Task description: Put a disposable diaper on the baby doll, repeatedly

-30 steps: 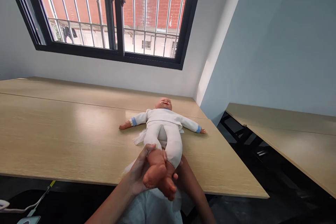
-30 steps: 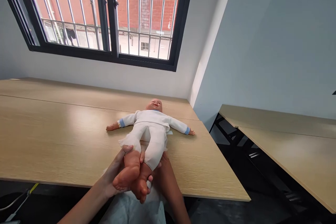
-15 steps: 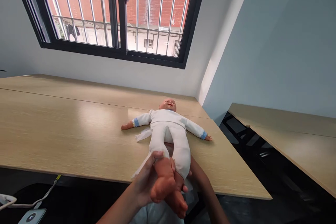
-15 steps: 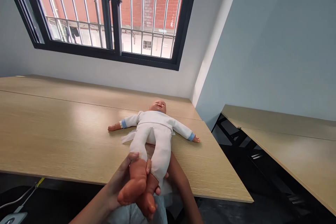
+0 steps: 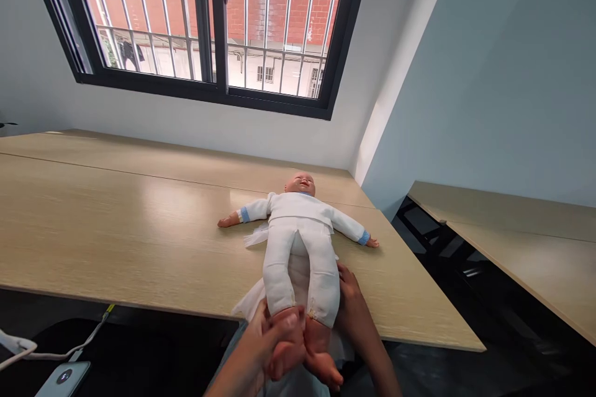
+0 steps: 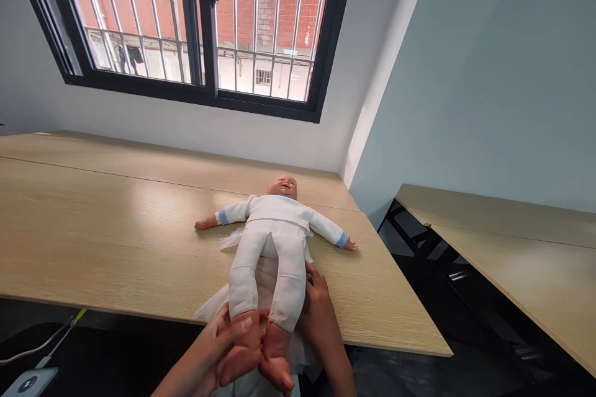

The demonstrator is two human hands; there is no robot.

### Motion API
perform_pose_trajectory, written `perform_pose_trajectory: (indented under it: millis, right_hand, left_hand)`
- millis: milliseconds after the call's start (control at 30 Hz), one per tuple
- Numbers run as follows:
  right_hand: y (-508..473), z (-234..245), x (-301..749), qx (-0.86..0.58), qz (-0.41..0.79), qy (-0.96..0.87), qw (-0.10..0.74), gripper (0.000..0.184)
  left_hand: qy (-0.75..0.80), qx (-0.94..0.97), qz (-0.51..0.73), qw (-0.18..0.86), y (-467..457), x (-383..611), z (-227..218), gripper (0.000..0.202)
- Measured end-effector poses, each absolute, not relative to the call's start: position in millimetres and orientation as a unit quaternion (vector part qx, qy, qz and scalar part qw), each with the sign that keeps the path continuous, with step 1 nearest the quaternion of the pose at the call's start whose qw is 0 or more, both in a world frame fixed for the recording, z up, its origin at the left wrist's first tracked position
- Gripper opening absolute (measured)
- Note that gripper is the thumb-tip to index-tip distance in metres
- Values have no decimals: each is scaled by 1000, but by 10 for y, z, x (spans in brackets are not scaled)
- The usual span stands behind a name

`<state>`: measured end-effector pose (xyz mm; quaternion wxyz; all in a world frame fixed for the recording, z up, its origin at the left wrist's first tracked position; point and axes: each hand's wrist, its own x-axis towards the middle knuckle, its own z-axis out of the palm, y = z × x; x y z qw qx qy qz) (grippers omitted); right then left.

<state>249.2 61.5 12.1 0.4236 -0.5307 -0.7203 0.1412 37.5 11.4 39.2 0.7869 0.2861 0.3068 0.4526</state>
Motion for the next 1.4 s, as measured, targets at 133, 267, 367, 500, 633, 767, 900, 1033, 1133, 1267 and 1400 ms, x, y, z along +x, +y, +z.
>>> perform_pose_trajectory:
  millis: [133,267,367,500,633,767,900,1033,1133,1267,1400]
  right_hand:
    - [598,172,2473,-543,169,-695,440,44]
    - [517,190,2448,-557,230,-643,474,38]
    - [387,169,2384,-593,267,-565,508,38]
    - [199,127,2232,-634,310,-508,494,60]
    - [117,134,2139,-644,258,-538,478,60]
    - [139,191,2268,-628,267,-562,467,55]
    - [183,292,2565,-652,291,-551,433,53]
    - [242,426,2818,-692,301,-542,371,47]
    - [286,490,2914,-704,295,-545,347,43]
    - [274,450,2919,-693,280,-569,343,42]
    - [136,316,2647,-697,82,-589,401,49]
  left_hand:
    - [395,319,488,710,-19,407,299,99]
    - [442,407,474,644,-54,321,291,100]
    - [475,450,492,575,-3,252,294,94]
    - [494,453,496,551,61,260,295,99]
    - [481,456,491,566,51,295,328,100]
    - [496,450,418,614,102,186,329,108]
    - [477,480,380,631,281,-80,399,108]
    - [458,542,307,634,415,-274,633,92]
    - [473,618,255,573,421,-284,775,62]
    - [566,698,184,398,376,-244,829,35]
    - [598,709,163,337,377,-213,832,43]
